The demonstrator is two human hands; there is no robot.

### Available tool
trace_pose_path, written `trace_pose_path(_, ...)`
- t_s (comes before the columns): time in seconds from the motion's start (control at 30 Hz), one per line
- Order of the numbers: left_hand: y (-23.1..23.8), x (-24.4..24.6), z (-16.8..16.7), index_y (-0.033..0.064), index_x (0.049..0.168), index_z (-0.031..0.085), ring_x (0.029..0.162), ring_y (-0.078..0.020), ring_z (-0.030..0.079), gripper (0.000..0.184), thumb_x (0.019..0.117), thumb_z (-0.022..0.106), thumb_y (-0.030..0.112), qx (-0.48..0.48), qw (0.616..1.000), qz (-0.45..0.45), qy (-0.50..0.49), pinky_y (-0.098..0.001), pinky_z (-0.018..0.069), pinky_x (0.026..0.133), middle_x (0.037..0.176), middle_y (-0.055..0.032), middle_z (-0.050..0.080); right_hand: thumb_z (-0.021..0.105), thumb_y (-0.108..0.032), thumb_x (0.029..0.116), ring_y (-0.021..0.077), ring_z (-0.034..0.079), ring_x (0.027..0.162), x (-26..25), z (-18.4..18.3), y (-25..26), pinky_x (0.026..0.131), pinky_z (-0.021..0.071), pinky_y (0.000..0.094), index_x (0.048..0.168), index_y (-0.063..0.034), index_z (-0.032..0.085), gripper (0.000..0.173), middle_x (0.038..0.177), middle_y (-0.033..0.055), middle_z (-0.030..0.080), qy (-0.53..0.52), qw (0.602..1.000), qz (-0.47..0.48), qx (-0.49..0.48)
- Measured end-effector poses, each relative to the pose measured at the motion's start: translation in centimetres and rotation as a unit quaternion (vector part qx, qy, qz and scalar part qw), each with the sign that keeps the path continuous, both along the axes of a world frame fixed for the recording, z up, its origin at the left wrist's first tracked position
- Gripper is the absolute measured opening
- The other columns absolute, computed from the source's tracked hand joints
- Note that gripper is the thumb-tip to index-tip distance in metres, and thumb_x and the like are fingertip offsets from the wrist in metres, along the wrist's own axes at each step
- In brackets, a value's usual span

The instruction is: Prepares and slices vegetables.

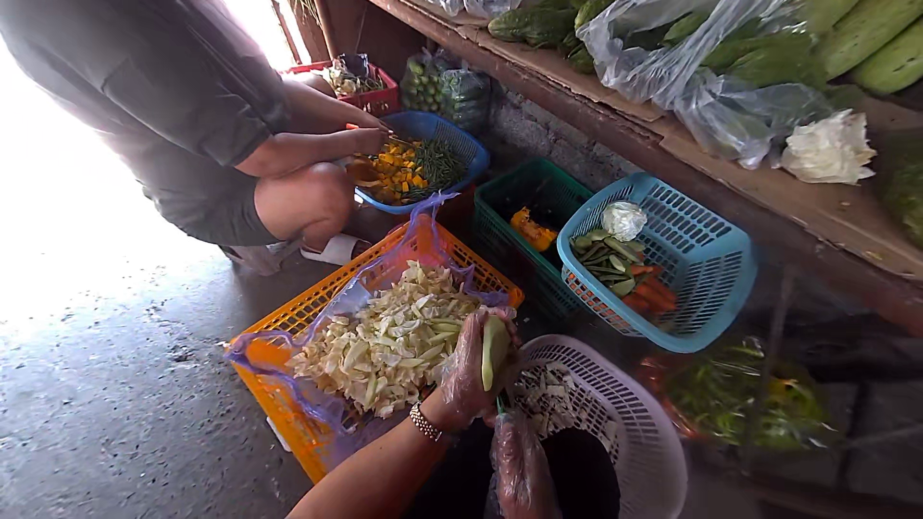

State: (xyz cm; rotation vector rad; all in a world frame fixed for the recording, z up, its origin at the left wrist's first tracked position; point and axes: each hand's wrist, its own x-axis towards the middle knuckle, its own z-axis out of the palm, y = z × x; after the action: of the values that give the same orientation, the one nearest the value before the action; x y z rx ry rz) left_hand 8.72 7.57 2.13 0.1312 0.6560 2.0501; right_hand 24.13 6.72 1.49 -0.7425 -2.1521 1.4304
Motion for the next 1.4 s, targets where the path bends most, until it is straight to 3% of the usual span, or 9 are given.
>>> trace_pose_path(0.17, 0.4, 0.6, 0.4, 0.0105, 0.094, 0.058, 0.074, -0.0155, 0.067, 0.059, 0.1101, 0.008, 0.038, -0.006, 0.998, 0.02, -0.053, -0.0272, 0.0571, 0.067, 0.082, -0.0045, 0.066, 0.033, -0.035, 0.1088, 0.0011, 0.049, 0.06, 0.3, -0.1, -0.2, 0.06, 0.0476, 0.0184, 0.108, 0.0039, 0.065, 0.051, 0.069, -0.0001, 0.053, 0.001, 1.0, -0.006, 0.003)
trace_pose_path(0.37, 0.2, 1.0, 0.5, 0.0102, 0.099, 0.057, 0.062, -0.0135, 0.062, 0.045, 0.1103, 0.019, 0.031, -0.024, 0.997, 0.022, -0.07, -0.0259, 0.054, 0.057, 0.073, -0.0026, 0.06, 0.034, -0.042, 0.1082, 0.0096, 0.059, 0.063, 0.3, -0.2, 0.3, 0.061, 0.0525, 0.0273, 0.1, 0.0004, 0.067, 0.055, 0.073, 0.0056, 0.062, -0.026, 0.996, -0.012, 0.087)
trace_pose_path(0.67, -0.5, 1.3, 0.3, 0.0097, 0.095, 0.058, 0.066, -0.0101, 0.063, 0.056, 0.1085, 0.006, 0.027, -0.019, 0.993, 0.056, 0.106, -0.0232, 0.0557, 0.063, 0.075, -0.0001, 0.063, 0.032, -0.049, 0.107, 0.0127, 0.063, 0.064, 0.2, -1.2, 0.8, 0.06, 0.054, 0.0297, 0.099, 0.0003, 0.068, 0.062, 0.073, 0.0072, 0.064, -0.02, 0.99, -0.025, 0.138)
trace_pose_path(0.87, -1.6, 1.4, 1.9, 0.0074, 0.096, 0.056, 0.061, -0.0133, 0.063, 0.057, 0.1103, 0.008, 0.035, -0.067, 0.996, -0.054, -0.021, -0.0258, 0.0558, 0.058, 0.073, -0.0029, 0.061, 0.035, -0.047, 0.1056, 0.0121, 0.061, 0.057, -0.3, -1.5, 1.4, 0.055, 0.0528, 0.0279, 0.093, -0.0015, 0.068, 0.058, 0.065, 0.0056, 0.061, 0.002, 0.974, -0.053, 0.222)
trace_pose_path(1.07, -1.2, 1.6, 0.7, 0.01, 0.093, 0.059, 0.07, -0.0065, 0.065, 0.057, 0.1075, 0.006, 0.024, 0.016, 0.984, 0.051, 0.168, -0.0205, 0.0563, 0.068, 0.077, 0.0021, 0.066, 0.034, -0.047, 0.1056, 0.0123, 0.062, 0.06, -0.2, -1.4, 1.5, 0.058, 0.0532, 0.028, 0.096, 0.0, 0.069, 0.06, 0.069, 0.0069, 0.063, -0.002, 0.975, -0.047, 0.219)
trace_pose_path(1.2, -2.1, 1.3, 2.0, 0.0106, 0.094, 0.057, 0.064, -0.0097, 0.063, 0.053, 0.1089, 0.009, 0.027, -0.077, 0.994, 0.001, 0.073, -0.0257, 0.0573, 0.063, 0.073, 0.001, 0.063, 0.04, -0.045, 0.104, 0.0191, 0.069, 0.063, -0.9, -1.5, 1.5, 0.059, 0.0577, 0.0368, 0.096, 0.0023, 0.071, 0.057, 0.071, 0.01, 0.069, -0.015, 0.965, -0.062, 0.253)
trace_pose_path(1.27, -2.0, 1.2, 1.6, 0.0128, 0.092, 0.06, 0.065, -0.0106, 0.065, 0.052, 0.1077, 0.013, 0.028, -0.06, 0.994, -0.017, 0.089, -0.0273, 0.0587, 0.064, 0.074, 0.0011, 0.065, 0.047, -0.039, 0.1022, 0.0216, 0.07, 0.062, -0.8, -1.3, 1.3, 0.058, 0.0578, 0.0399, 0.098, 0.0041, 0.071, 0.05, 0.072, 0.0112, 0.069, -0.016, 0.97, -0.07, 0.234)
trace_pose_path(1.33, -1.3, 1.5, 0.4, 0.0165, 0.091, 0.065, 0.074, -0.0095, 0.068, 0.049, 0.108, 0.023, 0.034, 0.036, 0.98, 0.021, 0.197, -0.026, 0.0597, 0.071, 0.082, 0.0026, 0.069, 0.048, -0.034, 0.1014, 0.0225, 0.068, 0.062, -0.6, -1.2, 1.2, 0.058, 0.0571, 0.0404, 0.098, 0.0038, 0.07, 0.044, 0.072, 0.0119, 0.068, -0.014, 0.977, -0.077, 0.197)
trace_pose_path(1.4, -1.2, 1.5, 0.0, 0.0225, 0.094, 0.068, 0.082, -0.0083, 0.067, 0.047, 0.1062, 0.033, 0.052, 0.082, 0.952, 0.062, 0.289, -0.0266, 0.0583, 0.079, 0.089, 0.0065, 0.068, 0.047, -0.034, 0.1029, 0.0241, 0.068, 0.064, -0.4, -1.2, 1.1, 0.06, 0.0569, 0.0426, 0.102, 0.0061, 0.07, 0.046, 0.074, 0.0142, 0.068, -0.019, 0.986, -0.067, 0.154)
